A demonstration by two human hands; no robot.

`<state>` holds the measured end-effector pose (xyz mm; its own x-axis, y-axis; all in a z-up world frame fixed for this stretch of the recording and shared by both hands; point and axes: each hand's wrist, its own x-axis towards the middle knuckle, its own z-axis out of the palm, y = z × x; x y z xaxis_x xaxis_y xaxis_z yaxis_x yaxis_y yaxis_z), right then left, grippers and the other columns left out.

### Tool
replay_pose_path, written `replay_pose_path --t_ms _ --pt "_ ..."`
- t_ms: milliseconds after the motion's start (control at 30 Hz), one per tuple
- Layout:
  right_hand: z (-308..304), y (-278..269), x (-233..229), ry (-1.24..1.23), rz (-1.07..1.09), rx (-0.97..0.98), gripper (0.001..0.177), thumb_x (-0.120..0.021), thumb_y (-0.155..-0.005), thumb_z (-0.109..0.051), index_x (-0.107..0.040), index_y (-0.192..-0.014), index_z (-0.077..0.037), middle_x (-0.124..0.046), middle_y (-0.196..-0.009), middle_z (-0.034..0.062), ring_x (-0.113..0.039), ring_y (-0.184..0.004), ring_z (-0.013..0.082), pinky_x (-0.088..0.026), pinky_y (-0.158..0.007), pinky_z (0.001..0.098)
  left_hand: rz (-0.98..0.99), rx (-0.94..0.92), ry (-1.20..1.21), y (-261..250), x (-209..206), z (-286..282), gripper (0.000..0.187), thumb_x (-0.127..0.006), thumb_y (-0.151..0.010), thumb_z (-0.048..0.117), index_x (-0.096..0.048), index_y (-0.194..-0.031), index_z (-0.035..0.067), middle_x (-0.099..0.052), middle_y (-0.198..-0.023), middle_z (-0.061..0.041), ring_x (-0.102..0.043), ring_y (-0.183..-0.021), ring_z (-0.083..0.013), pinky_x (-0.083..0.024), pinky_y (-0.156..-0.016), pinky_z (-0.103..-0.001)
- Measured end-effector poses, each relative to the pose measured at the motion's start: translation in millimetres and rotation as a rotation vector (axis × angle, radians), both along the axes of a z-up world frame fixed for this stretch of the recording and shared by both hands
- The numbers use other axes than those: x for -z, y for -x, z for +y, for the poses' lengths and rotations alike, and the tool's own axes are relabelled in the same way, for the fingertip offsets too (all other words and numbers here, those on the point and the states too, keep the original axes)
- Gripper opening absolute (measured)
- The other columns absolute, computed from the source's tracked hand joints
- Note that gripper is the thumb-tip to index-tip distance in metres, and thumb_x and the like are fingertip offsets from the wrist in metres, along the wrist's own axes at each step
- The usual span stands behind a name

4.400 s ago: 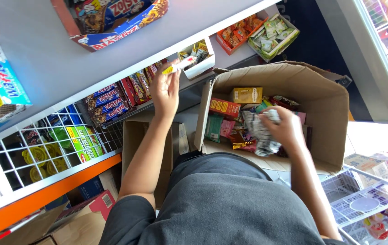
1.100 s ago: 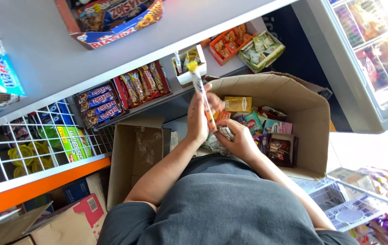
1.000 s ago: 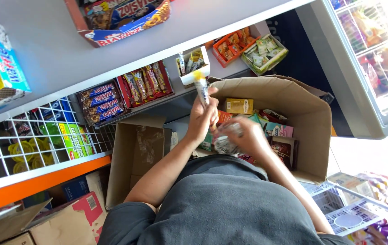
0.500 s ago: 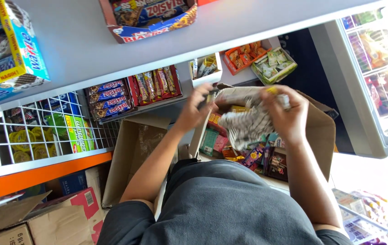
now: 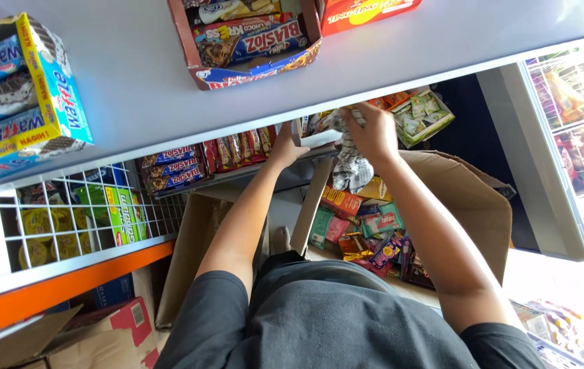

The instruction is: Restocking various snack and candy items from a cardboard box onto store shelves.

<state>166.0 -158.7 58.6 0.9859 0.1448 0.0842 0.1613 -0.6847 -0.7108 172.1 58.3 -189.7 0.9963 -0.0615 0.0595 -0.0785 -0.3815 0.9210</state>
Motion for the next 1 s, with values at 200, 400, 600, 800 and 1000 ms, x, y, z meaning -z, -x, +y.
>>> replay_pose_path --t_ms 200,400,600,800,1000 --pt "8.0 -13.7 51.7 0.268 0.089 -0.077 0.031 -0.073 -0.094 -0.044 -0.082 -0.112 -0.021 -0.074 -0.077 0.0168 -0.072 -0.071 0.0324 -0.058 -0.067 0.0439 0.035 -0.016 0.014 1.6 13.4 -3.1 0.102 -0.093 -0.074 0.014 -0.031 -0.154 0.010 -0.042 -0.154 -0.022 -0.044 -0.142 -0.0402 -0.043 -0.115 -0.050" --pt "9.0 -1.9 47.0 0.406 0.150 -0.115 0.026 -0.069 -0.095 -0.043 -0.082 -0.111 -0.027 -0.075 -0.078 0.0124 -0.073 -0.070 0.0302 -0.059 -0.067 0.0426 0.047 -0.021 0.075 33.8 -18.1 10.0 0.078 -0.088 -0.080 0.020 -0.043 -0.143 0.013 -0.055 -0.140 -0.014 -0.066 -0.127 -0.0279 -0.059 -0.101 -0.040" --pt "-4.4 22.1 -1.9 0.227 -0.246 -0.162 0.029 -0.079 -0.091 -0.035 -0.080 -0.107 -0.011 -0.077 -0.097 0.0144 -0.075 -0.081 0.0277 -0.060 -0.072 0.0391 -0.130 0.032 0.240 63.1 -84.2 18.3 0.076 -0.087 -0.083 0.005 -0.046 -0.147 0.014 -0.049 -0.149 -0.012 -0.059 -0.136 -0.0299 -0.053 -0.109 -0.043" --pt "9.8 81.7 -85.5 0.342 -0.015 -0.252 0.021 -0.075 -0.091 -0.031 -0.081 -0.105 -0.016 -0.076 -0.093 0.0098 -0.074 -0.072 0.0262 -0.059 -0.066 0.0394 -0.296 0.124 0.352 107.5 -142.7 22.8 0.081 -0.092 -0.077 0.005 -0.048 -0.144 0.018 -0.045 -0.154 -0.011 -0.044 -0.150 -0.0323 -0.043 -0.120 -0.050" --pt "-14.6 120.5 -156.3 0.213 -0.206 -0.292 0.027 -0.076 -0.093 -0.030 -0.078 -0.111 -0.011 -0.078 -0.107 0.0127 -0.075 -0.092 0.0281 -0.059 -0.080 0.0395 -0.101 0.037 0.420 156.4 -189.5 31.6 0.079 -0.093 -0.076 0.014 -0.051 -0.142 0.018 -0.043 -0.159 -0.009 -0.043 -0.152 -0.0310 -0.048 -0.120 -0.050"
